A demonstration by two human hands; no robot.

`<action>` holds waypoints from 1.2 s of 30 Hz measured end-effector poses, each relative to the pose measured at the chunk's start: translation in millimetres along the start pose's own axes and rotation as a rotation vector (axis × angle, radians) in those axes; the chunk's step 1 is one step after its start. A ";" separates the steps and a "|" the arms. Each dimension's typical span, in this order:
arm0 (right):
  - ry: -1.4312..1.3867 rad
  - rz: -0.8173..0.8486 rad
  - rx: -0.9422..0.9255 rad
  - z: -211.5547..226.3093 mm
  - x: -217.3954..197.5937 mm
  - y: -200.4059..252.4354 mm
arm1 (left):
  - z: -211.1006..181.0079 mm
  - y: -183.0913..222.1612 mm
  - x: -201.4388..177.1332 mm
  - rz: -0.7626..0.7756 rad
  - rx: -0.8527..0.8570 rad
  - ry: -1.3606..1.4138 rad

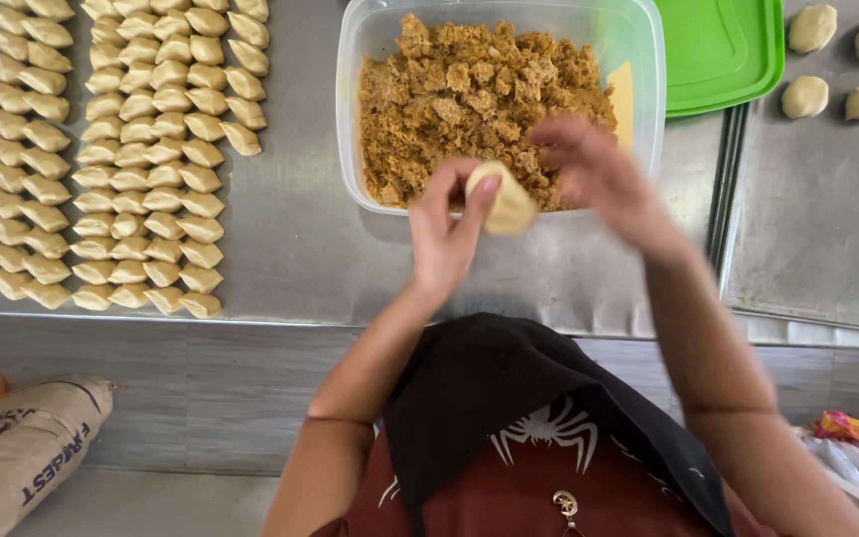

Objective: The person shapes small pieces of dough by hand, filling them with a savory mixture from a plastic container and rolling them into balls before placing them onto a metal baking tray.

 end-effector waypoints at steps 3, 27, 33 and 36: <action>0.666 -0.204 0.355 -40.2 -76.8 -45.5 | -15.7 -33.9 1.5 0.041 0.211 -0.304; 1.160 -0.056 0.574 -84.5 -84.0 -73.0 | -29.4 -33.3 37.0 -0.040 0.591 -0.906; 1.255 0.111 0.751 -71.0 -72.1 -50.5 | -24.0 -34.8 38.9 0.018 0.537 -0.914; 1.205 0.284 0.575 -61.1 -58.2 -44.6 | -26.5 -33.3 38.1 0.020 0.531 -0.908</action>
Point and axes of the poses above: each hand's wrist, its own y-axis away from the middle knuckle, its own x-axis out of the palm, z = x × y, the point moved 6 cm from there along -y, towards the middle knuckle, and after that the axes turned 2 degrees about z, right-handed, at the moved point
